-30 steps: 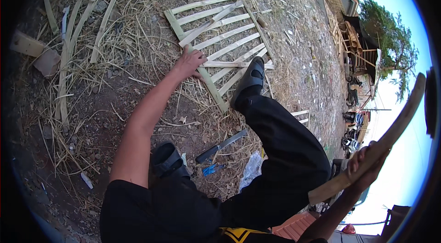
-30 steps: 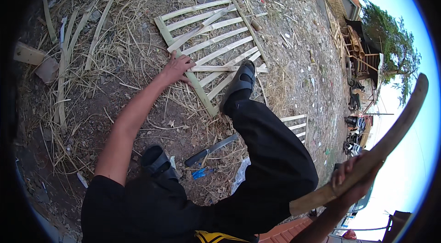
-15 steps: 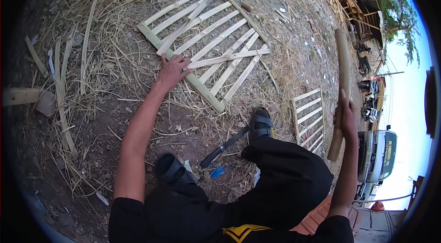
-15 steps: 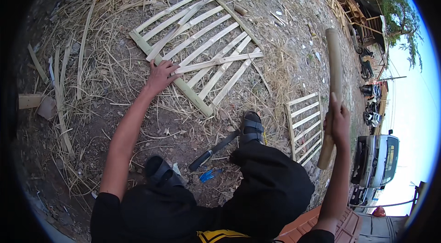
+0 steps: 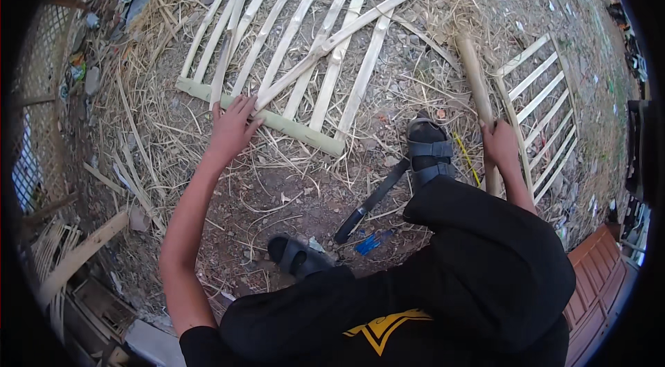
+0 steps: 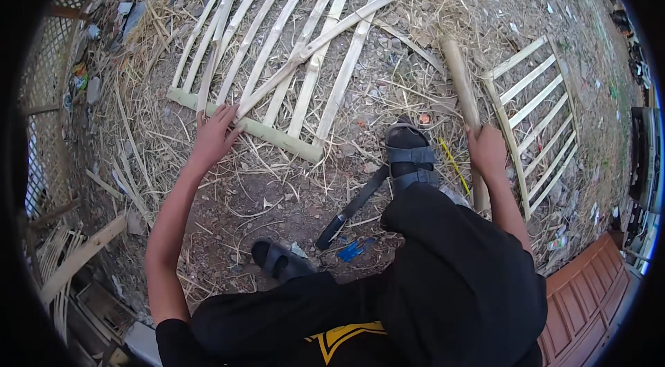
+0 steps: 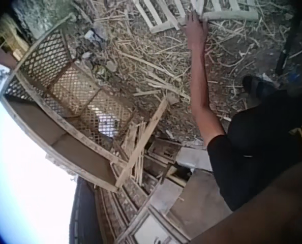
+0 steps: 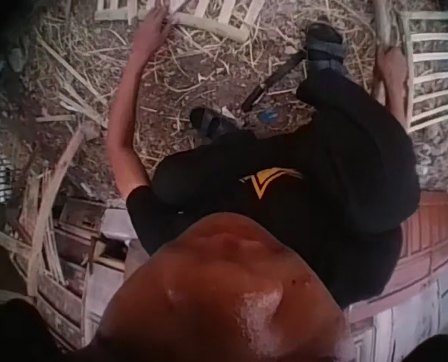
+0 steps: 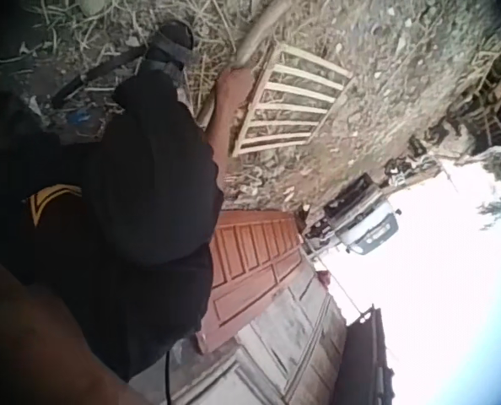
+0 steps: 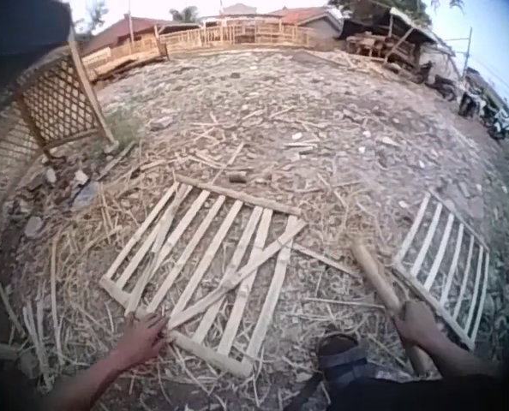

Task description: The person constructs a bamboo lattice by arranging thin bamboo strips into a frame and securing them by driving small fasteners through the wood using a thick piece of bamboo as a mallet.

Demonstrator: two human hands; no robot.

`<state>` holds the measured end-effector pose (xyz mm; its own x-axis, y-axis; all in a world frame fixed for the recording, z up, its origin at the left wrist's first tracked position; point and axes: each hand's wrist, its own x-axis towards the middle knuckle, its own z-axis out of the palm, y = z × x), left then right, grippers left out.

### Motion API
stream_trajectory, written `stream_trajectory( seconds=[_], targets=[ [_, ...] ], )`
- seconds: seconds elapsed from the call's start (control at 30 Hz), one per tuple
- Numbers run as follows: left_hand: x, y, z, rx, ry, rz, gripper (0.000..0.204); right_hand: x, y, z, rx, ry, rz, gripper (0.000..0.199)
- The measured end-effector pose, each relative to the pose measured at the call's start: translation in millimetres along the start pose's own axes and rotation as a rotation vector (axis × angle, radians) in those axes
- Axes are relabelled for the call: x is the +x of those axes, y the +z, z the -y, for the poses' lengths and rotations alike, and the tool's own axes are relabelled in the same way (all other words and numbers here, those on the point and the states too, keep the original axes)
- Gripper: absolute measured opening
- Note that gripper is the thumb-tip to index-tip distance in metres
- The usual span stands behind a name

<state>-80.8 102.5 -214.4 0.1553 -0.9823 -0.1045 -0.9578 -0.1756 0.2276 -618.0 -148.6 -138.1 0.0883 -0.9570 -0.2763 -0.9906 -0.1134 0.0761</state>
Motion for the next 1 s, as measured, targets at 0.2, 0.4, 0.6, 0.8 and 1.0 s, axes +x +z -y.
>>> stream_trajectory(
  seconds=[0.2, 0.4, 0.6, 0.8, 1.0],
  targets=[
    [22.7, -43.6, -46.3, 0.12, 0.035, 0.27, 0.063, 146.4, -35.5, 94.9, 0.604, -0.556, -0.204, 0.037],
    [93.2, -0.8, -157.2, -0.229, 0.01, 0.082, 0.056, 270.7, 0.1, 173.0, 0.551, -0.904, -0.197, 0.073],
    [135.6, 17.2, -206.3, -0.316, -0.123, 0.036, 0.055, 320.6, 11.2, 191.1, 0.579, -0.975, -0.046, 0.082],
    [137.8, 55.6, -226.2, -0.129, -0.214, -0.077, 0.047, 322.6, 18.0, 191.3, 0.599, -1.002, -0.131, 0.064],
    [136.0, 71.2, -229.9, -0.07, -0.205, -0.203, 0.046, 328.5, 22.4, 195.8, 0.63, -0.984, -0.157, 0.056]
  ],
)
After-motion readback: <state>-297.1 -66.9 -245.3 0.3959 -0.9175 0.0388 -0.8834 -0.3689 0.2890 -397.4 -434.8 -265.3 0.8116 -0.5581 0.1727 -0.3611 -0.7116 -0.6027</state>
